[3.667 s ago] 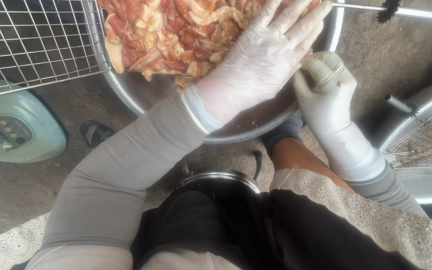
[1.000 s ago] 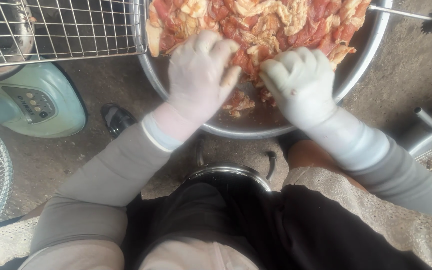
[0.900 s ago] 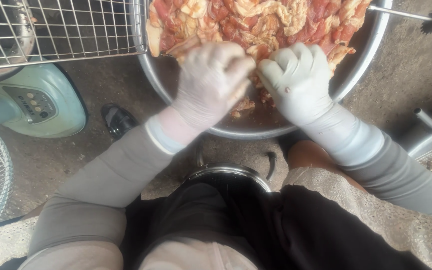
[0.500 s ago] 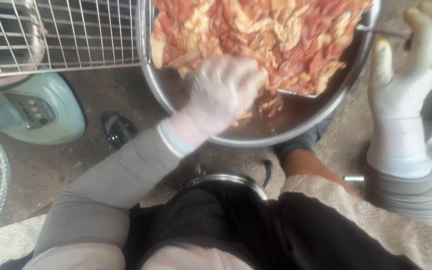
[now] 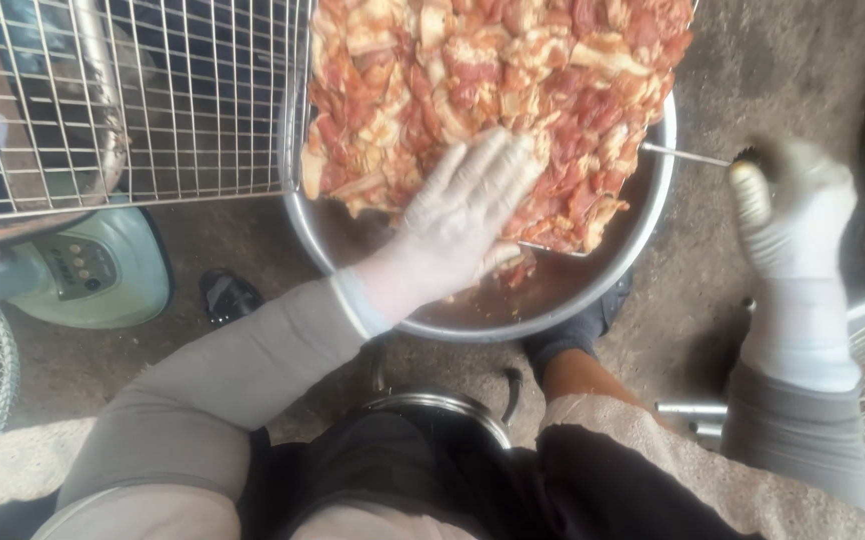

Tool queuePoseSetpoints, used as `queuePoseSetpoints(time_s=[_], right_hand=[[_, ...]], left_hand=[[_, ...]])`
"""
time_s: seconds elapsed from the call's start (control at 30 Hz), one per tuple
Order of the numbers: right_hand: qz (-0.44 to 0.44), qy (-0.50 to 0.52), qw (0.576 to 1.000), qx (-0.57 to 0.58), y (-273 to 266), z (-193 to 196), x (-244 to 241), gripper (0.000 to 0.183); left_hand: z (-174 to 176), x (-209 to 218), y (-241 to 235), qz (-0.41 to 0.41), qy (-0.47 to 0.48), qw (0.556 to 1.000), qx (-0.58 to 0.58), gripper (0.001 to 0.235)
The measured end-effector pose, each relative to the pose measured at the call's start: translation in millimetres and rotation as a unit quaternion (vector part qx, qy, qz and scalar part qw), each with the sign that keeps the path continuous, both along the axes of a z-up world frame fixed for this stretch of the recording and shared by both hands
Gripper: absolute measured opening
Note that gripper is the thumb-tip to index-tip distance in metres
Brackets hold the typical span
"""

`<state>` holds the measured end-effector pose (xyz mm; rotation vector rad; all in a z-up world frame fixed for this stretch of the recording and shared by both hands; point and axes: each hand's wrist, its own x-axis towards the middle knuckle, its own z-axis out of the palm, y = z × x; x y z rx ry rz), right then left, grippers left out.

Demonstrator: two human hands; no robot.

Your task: The person sits on the ground and presses marinated meat pieces from a large metal basin onto a square wire mesh grill basket, spreading the meat evenly across the mesh. They then place a second wire grid over the meat, align it, and secure the grids together with a long metal skewer rod, setting the filled basket aside.

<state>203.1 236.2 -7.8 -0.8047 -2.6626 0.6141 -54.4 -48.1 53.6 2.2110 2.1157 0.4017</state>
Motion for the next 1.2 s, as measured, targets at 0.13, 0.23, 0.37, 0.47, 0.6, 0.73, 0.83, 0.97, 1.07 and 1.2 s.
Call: queuePoseSetpoints(time_s=[0.13, 0.23, 0.37, 0.47, 0.6, 0.73, 0.83, 0.97, 1.07, 1.2], right_hand=[[0.014, -0.039, 0.999, 0.033, -6, 22, -14, 0.071], [0.016, -0.045, 0.998, 0.05, 1, 8, -6, 0.063], [0.011, -0.051, 0.998, 0.026, 6, -8, 0, 0.052], [0.009, -0.058, 0.998, 0.02, 8, -8, -1, 0.048], [0.02, -0.091, 0.996, 0.017, 15, -6, -8, 0.047], [0.038, -0.107, 0.994, -0.011, 17, 3, -12, 0.046], [0.042, -0.105, 0.994, -0.01, 20, 3, -13, 0.044], [0.047, -0.078, 0.996, 0.008, 17, 2, -11, 0.04], [0.048, -0.071, 0.996, 0.013, 14, 2, -11, 0.037], [0.042, -0.053, 0.998, 0.019, 13, 2, -9, 0.034]], left_hand=[[11, -8, 17, 0.065, 0.039, 0.976, -0.203, 0.099], [34, -35, 38, 0.079, -0.012, 0.967, -0.241, 0.101], [29, -81, 63, 0.201, -0.019, 0.949, -0.241, 0.101], [21, -86, 61, 0.184, 0.035, 0.942, -0.277, 0.104], [34, -99, 76, 0.19, -0.027, 0.943, -0.27, 0.101], [27, -109, 91, 0.203, 0.01, 0.94, -0.275, 0.099], [19, -116, 95, 0.199, 0.008, 0.947, -0.253, 0.093], [19, -129, 100, 0.221, -0.052, 0.966, -0.125, 0.062], [13, -140, 119, 0.151, -0.052, 0.985, -0.066, 0.051], [11, -138, 125, 0.125, -0.006, 0.99, -0.063, 0.049]])
